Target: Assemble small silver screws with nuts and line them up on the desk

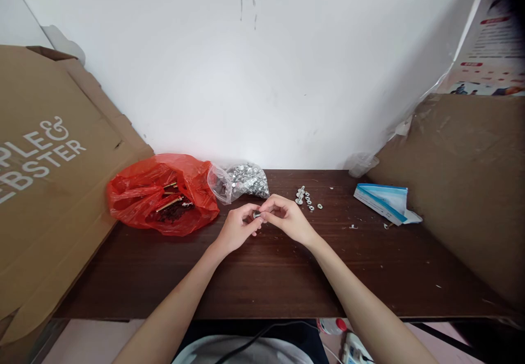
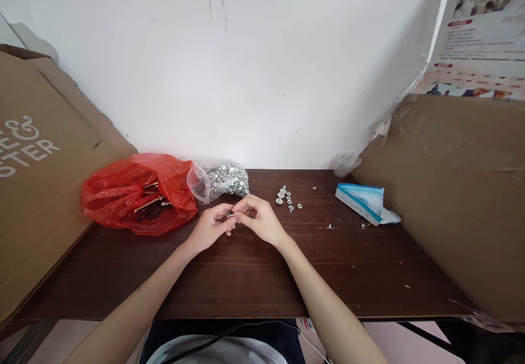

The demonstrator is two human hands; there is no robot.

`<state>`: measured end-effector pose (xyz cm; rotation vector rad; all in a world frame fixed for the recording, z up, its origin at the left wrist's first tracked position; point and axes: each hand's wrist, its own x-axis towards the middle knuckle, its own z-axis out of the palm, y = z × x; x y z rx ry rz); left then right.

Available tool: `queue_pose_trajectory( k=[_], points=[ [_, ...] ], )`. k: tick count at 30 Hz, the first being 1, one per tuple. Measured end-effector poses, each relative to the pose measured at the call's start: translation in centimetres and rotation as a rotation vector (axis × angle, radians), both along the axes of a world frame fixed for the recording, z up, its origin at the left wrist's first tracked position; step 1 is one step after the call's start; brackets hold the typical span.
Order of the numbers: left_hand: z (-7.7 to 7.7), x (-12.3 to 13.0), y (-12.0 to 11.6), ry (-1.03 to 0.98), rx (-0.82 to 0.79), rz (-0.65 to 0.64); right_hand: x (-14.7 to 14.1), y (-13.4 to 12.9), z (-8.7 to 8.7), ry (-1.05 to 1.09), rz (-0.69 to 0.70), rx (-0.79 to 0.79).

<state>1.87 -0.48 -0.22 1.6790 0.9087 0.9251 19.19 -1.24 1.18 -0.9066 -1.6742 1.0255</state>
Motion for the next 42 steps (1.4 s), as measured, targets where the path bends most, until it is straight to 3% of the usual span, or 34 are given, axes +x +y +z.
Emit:
queue_pose_trajectory(
  k=[4,8,11,16,24,27,31,32,36,42],
  points=[
    [0.0,-0.2,0.2,0.047,0.066,0.086,2.3,0.6,0.3,-0.200,-0.168,0.017],
    [0.2,-0.3,0.3,0.011,0.053,0.180,6.6,1.1,0.7,-0.466,-0.666,0.032],
    [0.4,-0.2,0.3,-0.034,0.023,0.218,9.3,1.2,0.5,-0.604,-0.854,-0.092],
    [0.4,-0.1,0.4,-0.065,-0.009,0.224,10.8,1.3,-0.8,-0.811,-0.734,-0.382],
    [0.7,-0.3,0.5,-0.067,-0.015,0.222,9.6,1.6,-0.7,-0.867,-0.789,-0.411],
    [0.7,-0.3,0.6,-0.058,-0.002,0.229,9.4,1.3,0.0,-0.650,-0.678,-0.341],
    [0.5,-0.3,0.6,-0.029,0.020,0.204,7.5,0.8,1.0,-0.109,-0.277,-0.232],
    [0.4,-0.3,0.5,-0.031,0.026,0.196,6.7,0.6,1.2,-0.011,-0.230,-0.204],
    [0.4,-0.2,0.3,-0.046,0.054,0.164,2.9,0.3,1.2,0.147,-0.039,-0.217],
    [0.6,-0.2,0.3,-0.048,0.085,0.158,-0.4,0.2,-0.2,0.310,-0.009,-0.240]
  ],
)
